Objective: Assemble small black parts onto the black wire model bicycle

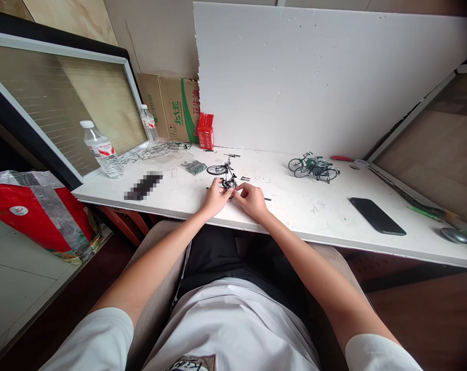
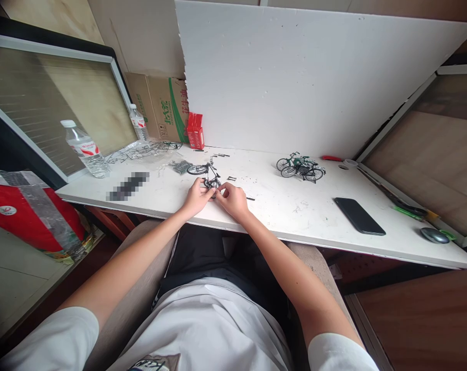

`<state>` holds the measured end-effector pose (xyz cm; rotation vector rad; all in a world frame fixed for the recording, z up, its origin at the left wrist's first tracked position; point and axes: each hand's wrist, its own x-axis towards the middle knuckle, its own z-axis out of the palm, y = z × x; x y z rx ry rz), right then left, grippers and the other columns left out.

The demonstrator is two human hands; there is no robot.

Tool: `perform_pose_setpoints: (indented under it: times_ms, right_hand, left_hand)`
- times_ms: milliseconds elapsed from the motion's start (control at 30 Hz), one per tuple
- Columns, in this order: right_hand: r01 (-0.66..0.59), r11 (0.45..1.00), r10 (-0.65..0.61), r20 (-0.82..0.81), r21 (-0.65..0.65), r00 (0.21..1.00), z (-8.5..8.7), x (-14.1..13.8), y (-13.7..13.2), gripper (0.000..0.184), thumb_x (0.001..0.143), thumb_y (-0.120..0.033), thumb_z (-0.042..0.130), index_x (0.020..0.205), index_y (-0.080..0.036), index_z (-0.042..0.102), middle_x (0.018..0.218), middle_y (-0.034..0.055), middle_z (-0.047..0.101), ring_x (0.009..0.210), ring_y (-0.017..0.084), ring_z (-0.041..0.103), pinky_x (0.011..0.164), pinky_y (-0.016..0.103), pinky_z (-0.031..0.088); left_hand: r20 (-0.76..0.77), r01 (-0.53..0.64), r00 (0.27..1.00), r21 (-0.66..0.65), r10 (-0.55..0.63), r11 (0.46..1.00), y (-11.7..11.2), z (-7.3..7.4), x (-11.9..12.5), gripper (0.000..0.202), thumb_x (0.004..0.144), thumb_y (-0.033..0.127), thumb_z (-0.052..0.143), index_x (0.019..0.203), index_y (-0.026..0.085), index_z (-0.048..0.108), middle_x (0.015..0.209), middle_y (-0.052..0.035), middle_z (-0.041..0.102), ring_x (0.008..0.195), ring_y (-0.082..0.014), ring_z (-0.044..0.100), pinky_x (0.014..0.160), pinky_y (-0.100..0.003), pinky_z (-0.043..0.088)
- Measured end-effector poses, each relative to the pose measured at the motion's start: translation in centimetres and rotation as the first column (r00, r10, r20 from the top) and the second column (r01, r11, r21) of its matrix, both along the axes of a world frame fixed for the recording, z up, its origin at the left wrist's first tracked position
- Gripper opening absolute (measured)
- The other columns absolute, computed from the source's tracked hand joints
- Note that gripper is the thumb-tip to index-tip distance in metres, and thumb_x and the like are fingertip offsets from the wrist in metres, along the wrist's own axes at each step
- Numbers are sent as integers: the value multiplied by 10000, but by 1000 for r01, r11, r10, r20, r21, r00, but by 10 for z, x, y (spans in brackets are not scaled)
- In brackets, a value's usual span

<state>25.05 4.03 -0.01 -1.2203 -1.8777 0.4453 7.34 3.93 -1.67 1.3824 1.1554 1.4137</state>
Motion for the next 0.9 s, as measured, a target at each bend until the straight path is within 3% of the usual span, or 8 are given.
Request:
perform_pose_setpoints:
  times_ms: [467, 700, 900]
  right_hand:
    - [25, 1000, -26, 110, 12, 994, 2, -3, -4, 251, 1045, -469, 576, 952, -244, 634, 698, 20, 686, 612, 212, 594, 624, 322, 356]
    - [24, 1000, -26, 145, 12, 989, 1, -3, -1, 329, 1082, -448, 511, 835, -249, 601, 695, 46, 671, 632, 223, 582, 632, 330, 328]
    - [25, 1000, -26, 77, 13, 997, 2, -3, -4, 166, 997, -410, 628, 1013, -245, 644, 725, 11, 697, 643, 211, 625, 645, 310, 380]
  left_hand:
    - [12, 31, 999, 23, -31, 999, -6, 7, 3, 382, 956, 360, 818, 1155, 214, 525, 931, -81, 809, 875, -244, 813, 802, -409, 711]
    - [10, 44, 999, 21, -44, 999, -6, 6, 2, 392, 949, 361, 825, 1151, 215, 523, 955, -90, 811, 876, -243, 809, 794, -402, 705]
    - [-19, 4, 1000, 30, -3, 1000, -2, 2, 1, 397, 936, 351, 838, 1168, 218, 544, 914, -77, 804, 879, -248, 815, 847, -400, 693]
